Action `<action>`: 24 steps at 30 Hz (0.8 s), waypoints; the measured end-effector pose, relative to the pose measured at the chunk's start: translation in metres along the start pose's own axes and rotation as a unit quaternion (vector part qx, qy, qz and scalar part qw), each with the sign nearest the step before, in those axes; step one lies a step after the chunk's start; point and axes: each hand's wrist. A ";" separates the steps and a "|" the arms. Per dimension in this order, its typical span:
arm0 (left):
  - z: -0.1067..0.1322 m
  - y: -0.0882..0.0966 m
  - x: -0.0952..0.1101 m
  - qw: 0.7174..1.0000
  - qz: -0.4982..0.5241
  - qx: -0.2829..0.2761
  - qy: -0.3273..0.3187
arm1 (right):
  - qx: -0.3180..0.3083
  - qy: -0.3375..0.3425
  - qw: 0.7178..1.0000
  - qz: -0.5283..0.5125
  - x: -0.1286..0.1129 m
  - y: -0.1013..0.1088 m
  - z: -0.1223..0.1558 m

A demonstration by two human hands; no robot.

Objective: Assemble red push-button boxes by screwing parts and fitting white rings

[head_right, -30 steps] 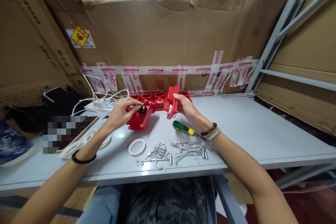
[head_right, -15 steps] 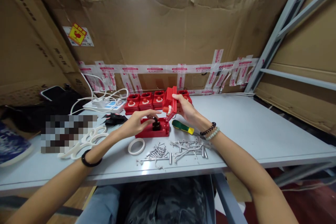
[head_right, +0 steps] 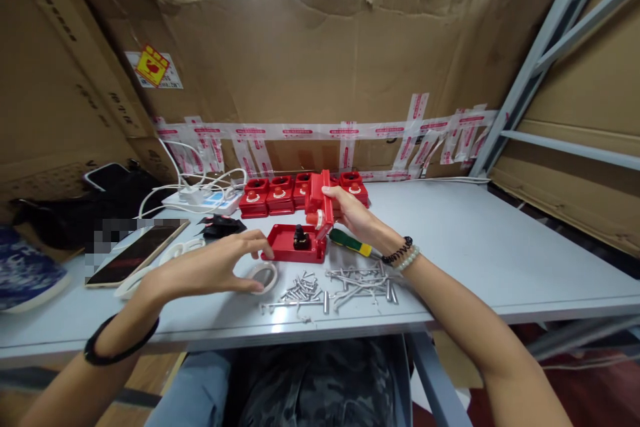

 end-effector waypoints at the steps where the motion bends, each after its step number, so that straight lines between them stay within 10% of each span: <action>1: 0.004 -0.002 0.003 1.000 -0.007 0.008 0.008 | 0.000 -0.001 1.000 0.002 0.000 0.000 0.000; 13: 0.009 -0.010 -0.002 1.000 0.009 -0.009 0.002 | -0.099 0.045 0.994 0.022 -0.003 -0.002 0.008; 24: -0.037 0.027 0.020 0.899 0.105 0.405 -0.128 | -0.216 0.140 0.965 0.050 0.005 -0.006 0.013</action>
Point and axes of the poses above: each hand's wrist, its own z-axis away from the middle knuckle, its own y-axis out of the back of the hand, x = y × z, and after that the axes turned 8 degrees about -z, right-handed
